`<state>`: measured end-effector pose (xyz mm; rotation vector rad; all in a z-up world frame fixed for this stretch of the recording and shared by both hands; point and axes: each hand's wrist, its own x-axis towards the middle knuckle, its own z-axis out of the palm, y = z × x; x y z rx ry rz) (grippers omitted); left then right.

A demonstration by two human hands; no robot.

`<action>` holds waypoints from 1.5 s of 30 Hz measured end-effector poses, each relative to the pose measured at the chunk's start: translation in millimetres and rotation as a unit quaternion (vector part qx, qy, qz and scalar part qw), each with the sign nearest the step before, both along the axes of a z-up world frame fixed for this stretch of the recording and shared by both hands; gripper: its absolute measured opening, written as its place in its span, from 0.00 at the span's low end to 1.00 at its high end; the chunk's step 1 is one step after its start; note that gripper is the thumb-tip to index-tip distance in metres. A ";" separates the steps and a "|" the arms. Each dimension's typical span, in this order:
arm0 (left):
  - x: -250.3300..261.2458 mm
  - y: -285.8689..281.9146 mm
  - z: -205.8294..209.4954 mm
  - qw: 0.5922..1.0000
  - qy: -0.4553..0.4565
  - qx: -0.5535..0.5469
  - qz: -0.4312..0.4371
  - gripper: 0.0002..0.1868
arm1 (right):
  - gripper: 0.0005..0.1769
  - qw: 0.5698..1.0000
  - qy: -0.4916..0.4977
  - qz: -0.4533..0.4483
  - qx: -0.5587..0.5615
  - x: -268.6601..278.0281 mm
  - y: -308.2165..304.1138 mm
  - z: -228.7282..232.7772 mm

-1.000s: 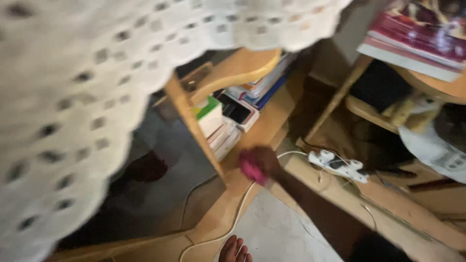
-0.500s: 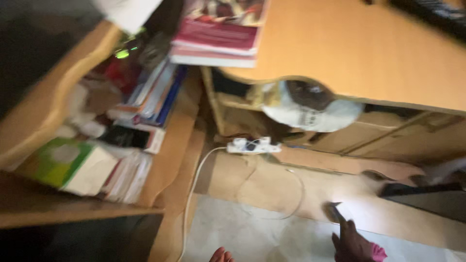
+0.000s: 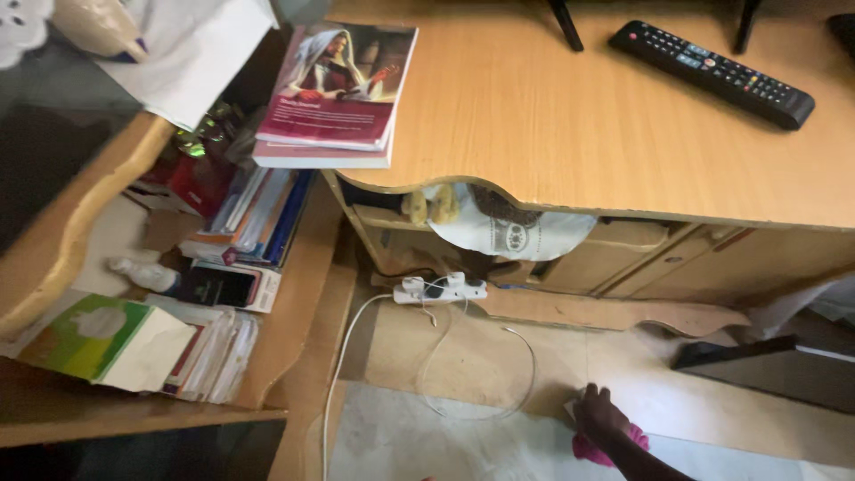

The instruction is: The person picks up a pink cloth from the floor and wipes the screen and edges of a computer monitor, then places the cloth and a white object back into a cabinet.

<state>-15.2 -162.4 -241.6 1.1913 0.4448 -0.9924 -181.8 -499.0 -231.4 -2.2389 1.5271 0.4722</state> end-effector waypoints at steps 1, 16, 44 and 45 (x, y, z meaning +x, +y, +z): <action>4.1 0.9 1.7 1.000 -0.007 -0.001 -0.001 0.29 | 0.27 1.000 -0.001 0.013 0.004 5.3 2.5 -2.0; 15.4 21.0 -22.1 0.994 -0.080 0.033 -0.065 0.37 | 0.24 0.901 -0.251 -0.038 0.353 99.5 62.7 48.0; 52.5 133.3 325.5 0.832 -0.529 0.140 -0.084 0.45 | 0.17 0.625 -0.459 -0.192 0.601 187.7 190.5 403.2; 51.3 136.0 331.5 0.817 -0.551 0.148 -0.089 0.45 | 0.16 0.638 -0.459 -0.175 0.593 189.1 199.8 401.5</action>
